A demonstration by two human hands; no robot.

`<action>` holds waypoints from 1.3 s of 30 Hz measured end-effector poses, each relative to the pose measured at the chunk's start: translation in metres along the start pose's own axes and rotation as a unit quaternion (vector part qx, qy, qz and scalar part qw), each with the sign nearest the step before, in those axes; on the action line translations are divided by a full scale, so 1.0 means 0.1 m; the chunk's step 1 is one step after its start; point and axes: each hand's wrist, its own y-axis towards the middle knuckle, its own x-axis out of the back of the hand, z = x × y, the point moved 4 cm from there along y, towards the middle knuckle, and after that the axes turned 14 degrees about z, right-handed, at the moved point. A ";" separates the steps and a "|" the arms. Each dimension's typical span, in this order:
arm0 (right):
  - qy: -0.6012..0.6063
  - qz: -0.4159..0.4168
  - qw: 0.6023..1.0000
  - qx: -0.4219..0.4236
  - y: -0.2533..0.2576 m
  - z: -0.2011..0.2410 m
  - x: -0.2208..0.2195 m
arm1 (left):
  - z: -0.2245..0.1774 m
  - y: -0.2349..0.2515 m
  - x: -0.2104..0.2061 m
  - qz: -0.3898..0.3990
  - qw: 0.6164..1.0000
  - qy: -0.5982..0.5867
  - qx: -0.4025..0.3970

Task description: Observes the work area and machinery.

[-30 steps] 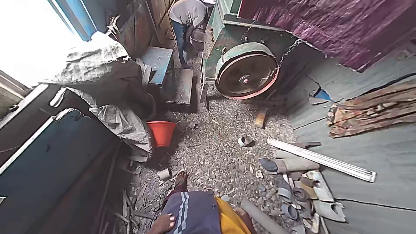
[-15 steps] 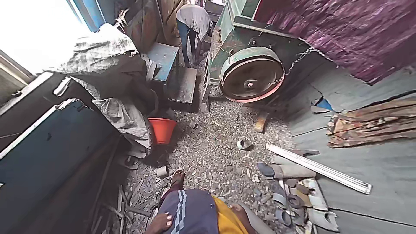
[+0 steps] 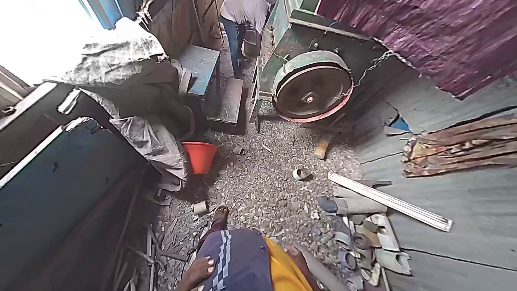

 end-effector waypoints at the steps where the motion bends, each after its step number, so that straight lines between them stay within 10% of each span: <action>1: 0.001 0.001 1.000 -0.001 -0.02 0.01 0.00 | 0.06 -0.05 -0.02 0.003 1.000 -0.004 -0.004; 39: 0.000 0.000 1.000 0.005 0.00 0.00 0.01 | -0.04 -0.03 0.00 -0.031 0.994 0.042 -0.092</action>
